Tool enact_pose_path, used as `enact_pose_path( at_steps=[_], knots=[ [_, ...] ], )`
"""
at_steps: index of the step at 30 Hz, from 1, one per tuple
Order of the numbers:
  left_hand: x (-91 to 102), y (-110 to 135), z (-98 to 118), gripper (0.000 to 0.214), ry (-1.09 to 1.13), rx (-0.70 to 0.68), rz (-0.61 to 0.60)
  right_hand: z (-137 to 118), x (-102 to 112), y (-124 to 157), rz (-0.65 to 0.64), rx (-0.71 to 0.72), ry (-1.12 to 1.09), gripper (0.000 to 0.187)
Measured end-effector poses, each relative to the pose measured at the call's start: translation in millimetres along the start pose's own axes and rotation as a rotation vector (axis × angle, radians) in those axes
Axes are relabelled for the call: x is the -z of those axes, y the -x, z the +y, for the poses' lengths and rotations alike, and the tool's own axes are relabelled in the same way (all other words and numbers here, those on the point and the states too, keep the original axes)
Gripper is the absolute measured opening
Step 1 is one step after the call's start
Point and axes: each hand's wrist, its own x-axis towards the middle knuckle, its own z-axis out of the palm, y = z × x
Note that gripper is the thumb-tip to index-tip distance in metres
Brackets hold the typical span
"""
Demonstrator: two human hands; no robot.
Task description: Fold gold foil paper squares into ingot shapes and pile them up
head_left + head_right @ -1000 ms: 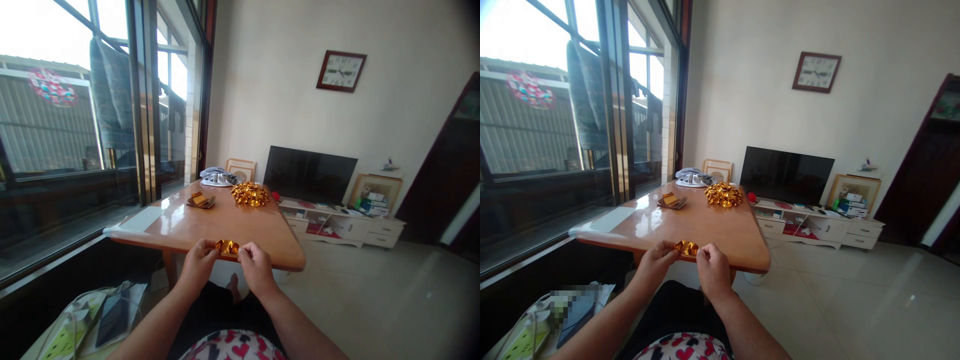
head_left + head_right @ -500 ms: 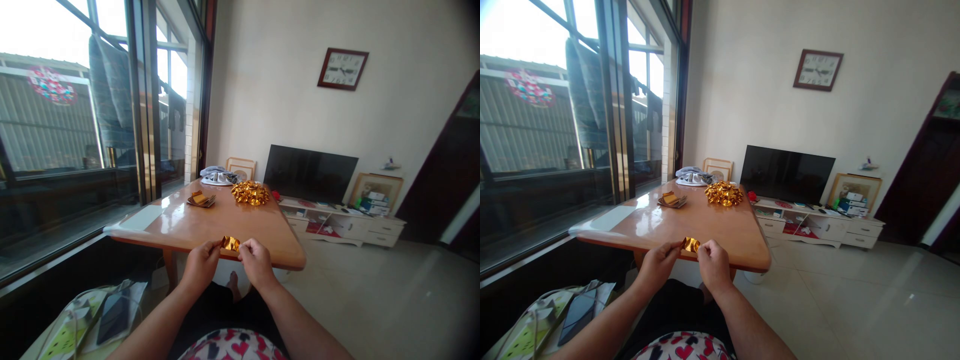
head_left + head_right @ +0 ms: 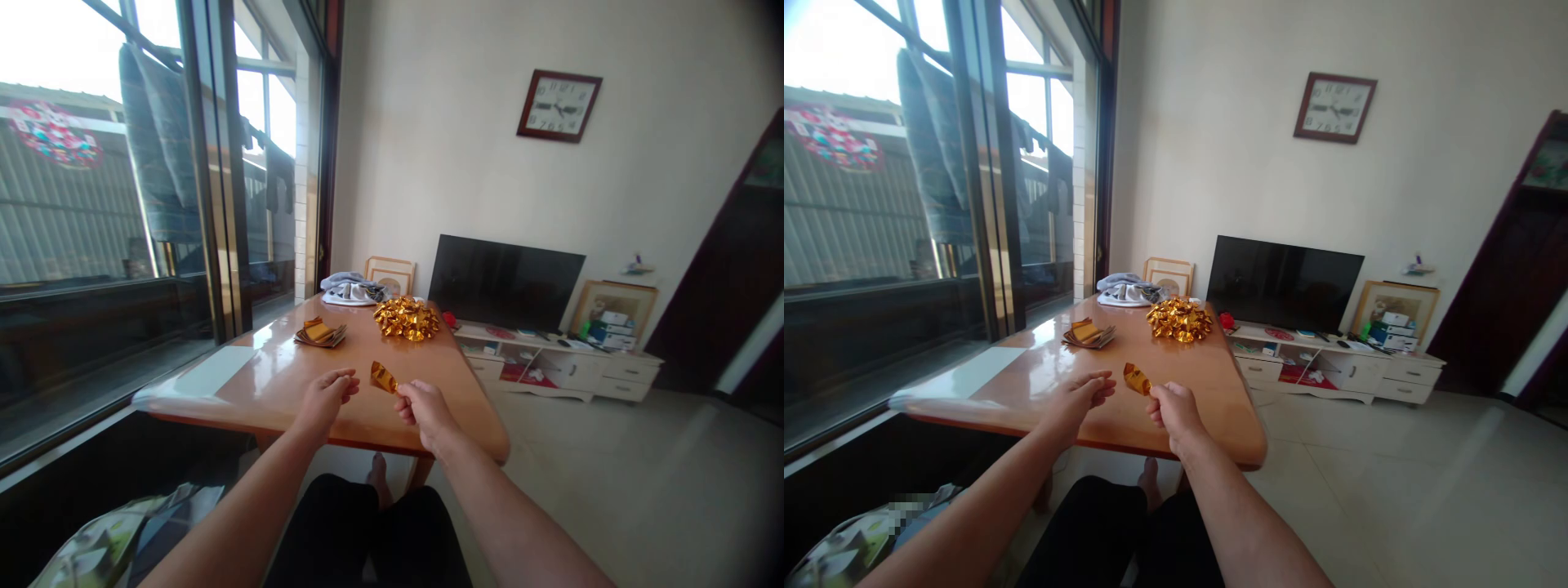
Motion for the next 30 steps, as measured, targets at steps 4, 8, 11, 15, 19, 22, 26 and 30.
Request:
enact_pose_path(
  at_steps=[4,8,11,15,19,22,26,30],
  knots=[
    [-3.7,-32.5,-3.5,0.054,0.029,0.045,-0.046,-3.1,-0.3,-20.4,-0.036,-0.043,-0.013,0.017],
    [-11.0,-55.4,-5.4,0.053,0.144,0.179,-0.219,-5.6,-0.8,-39.2,-0.053,-0.056,-0.004,0.018],
    [-18.9,-67.7,-5.5,0.055,0.292,0.346,-0.402,-7.7,-1.7,-53.5,-0.063,-0.055,0.017,0.015],
    [-29.6,-83.3,-3.5,0.055,0.376,0.407,-0.508,-10.9,-4.2,-72.4,-0.073,-0.063,0.052,0.014],
    [-36.8,-102.7,-2.1,0.051,0.41,0.437,-0.471,-12.7,-6.5,-91.3,-0.068,-0.072,0.083,0.013],
    [-40.1,-119.3,-3.3,0.053,0.445,0.435,-0.469,-12.9,-8.3,-105.7,-0.061,-0.058,0.101,0.015],
    [-42.4,-141.4,-8.4,0.061,0.441,0.469,-0.455,-12.2,-11.8,-126.0,-0.033,-0.007,0.129,0.016],
    [-42.0,-158.1,-17.6,0.065,0.435,0.5,-0.474,-9.3,-15.4,-145.2,-0.001,0.06,0.174,0.015]
  ],
)
